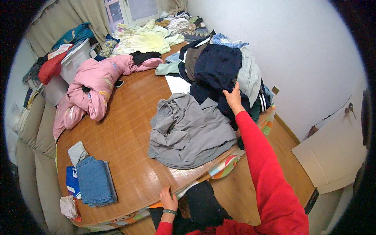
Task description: The person folds a grey t-shirt, a pair of light blue jeans, and a pair of dark blue jeans on a wooden table. Each item is smoothed, folded in half, then folded again into a compact rectangle and placed on a growing stack.
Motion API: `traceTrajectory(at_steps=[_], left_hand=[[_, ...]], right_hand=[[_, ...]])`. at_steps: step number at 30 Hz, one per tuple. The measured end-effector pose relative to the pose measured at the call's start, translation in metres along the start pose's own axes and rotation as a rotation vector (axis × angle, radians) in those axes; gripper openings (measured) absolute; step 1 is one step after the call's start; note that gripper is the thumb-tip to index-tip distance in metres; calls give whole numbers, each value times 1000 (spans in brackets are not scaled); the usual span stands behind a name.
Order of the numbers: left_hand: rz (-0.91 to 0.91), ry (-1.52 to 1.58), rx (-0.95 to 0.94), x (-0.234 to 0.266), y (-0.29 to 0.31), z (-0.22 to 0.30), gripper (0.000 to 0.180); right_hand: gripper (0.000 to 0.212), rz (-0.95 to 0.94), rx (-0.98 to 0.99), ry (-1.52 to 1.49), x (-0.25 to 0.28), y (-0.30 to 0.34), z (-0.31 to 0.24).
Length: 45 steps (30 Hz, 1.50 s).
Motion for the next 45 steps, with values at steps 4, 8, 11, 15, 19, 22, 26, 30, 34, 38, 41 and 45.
traceTrajectory(at_steps=[4,8,11,15,19,22,26,30,34,38,41,45], left_hand=[[20,-54,-28,-1,2,1,41],[24,-39,-18,-4,4,2,40],[26,-39,-19,-5,4,1,40],[-2,-76,1,-7,6,-5,39],[104,100,81,0,10,-18,32],[156,161,93,8,17,-21,32],[166,358,139,12,22,-17,33],[170,311,86,13,16,0,31],[105,360,117,11,13,11,35],[179,405,65,28,9,19,35],[208,472,68,42,1,22,33],[228,508,31,64,-12,35,33]], right_hand=[[41,-154,-138,233,-21,2,0],[38,-307,57,98,-27,52,-42],[28,-488,353,-28,-29,146,-81],[21,-1061,629,49,-11,336,-69],[35,-1585,695,283,21,464,2],[43,-1498,464,139,24,468,29],[48,-1257,-159,-156,24,439,46],[71,-846,-227,-289,24,410,30],[93,-755,-752,-632,-13,398,47],[78,-714,-1064,-866,-38,397,79],[28,-850,-1206,-1071,-46,401,82],[16,-860,-1067,-962,-13,392,70]])
Point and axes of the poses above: each hand's wrist, its own y-axis away from the middle knuckle, its own x-axis out of the back of the hand, z = x × y, the point moved 6 cm from there along -y, towards the middle knuckle, and after that the axes turned 12 degrees about -x, right-handed, at the moved point
